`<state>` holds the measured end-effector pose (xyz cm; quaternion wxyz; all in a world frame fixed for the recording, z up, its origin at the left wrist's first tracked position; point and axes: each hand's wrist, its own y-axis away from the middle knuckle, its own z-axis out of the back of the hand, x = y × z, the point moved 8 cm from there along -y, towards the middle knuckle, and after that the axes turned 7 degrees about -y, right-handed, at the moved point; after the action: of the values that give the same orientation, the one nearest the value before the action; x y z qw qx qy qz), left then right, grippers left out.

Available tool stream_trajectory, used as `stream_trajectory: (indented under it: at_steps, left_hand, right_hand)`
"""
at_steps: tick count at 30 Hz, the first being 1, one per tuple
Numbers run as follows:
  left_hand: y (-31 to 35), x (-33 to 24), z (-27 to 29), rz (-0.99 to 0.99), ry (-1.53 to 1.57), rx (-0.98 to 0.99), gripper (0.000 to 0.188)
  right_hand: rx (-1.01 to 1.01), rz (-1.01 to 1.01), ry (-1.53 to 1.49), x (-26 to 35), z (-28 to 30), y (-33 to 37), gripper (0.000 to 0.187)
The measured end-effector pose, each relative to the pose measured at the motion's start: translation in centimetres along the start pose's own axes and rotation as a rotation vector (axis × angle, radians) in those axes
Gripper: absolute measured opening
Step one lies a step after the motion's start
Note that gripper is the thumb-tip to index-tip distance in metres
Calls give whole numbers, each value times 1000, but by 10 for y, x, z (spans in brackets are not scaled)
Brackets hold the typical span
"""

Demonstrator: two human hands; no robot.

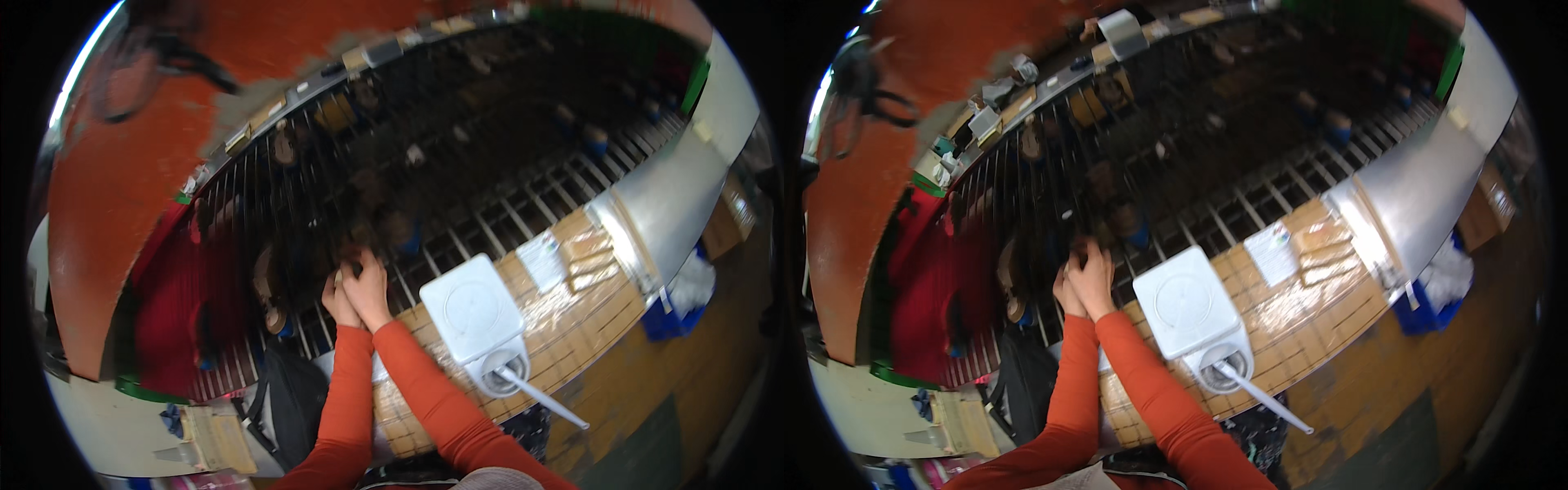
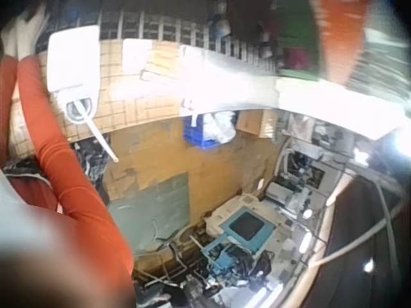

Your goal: The person rubs a small white block on the sole of a blue sandal, then uses a brush to apply white glue from a container onto the sandal's sole and strap areas. The sandal is handled one at a time and placed back on a metal rack after treatment.

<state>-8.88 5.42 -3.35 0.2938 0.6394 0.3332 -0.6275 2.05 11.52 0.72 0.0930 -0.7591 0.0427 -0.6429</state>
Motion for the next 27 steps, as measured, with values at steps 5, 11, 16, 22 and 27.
stream_trajectory:
  at_steps: [5,11,16,22,27]
  left_hand:
    - [0,5,-2,-36,52,-65,18]
    - [-1,14,3,-32,-5,-146,13]
    - [2,7,5,-54,-75,-210,12]
    - [4,5,4,-50,-100,-238,15]
    - [4,7,1,-17,-76,-232,17]
  right_hand:
    - [37,3,2,-3,-1,-2,31]
    - [101,-11,9,2,-3,4,31]
    - [139,17,28,12,-6,11,28]
    - [113,81,76,11,-1,10,27]
    - [101,66,80,2,-2,5,29]
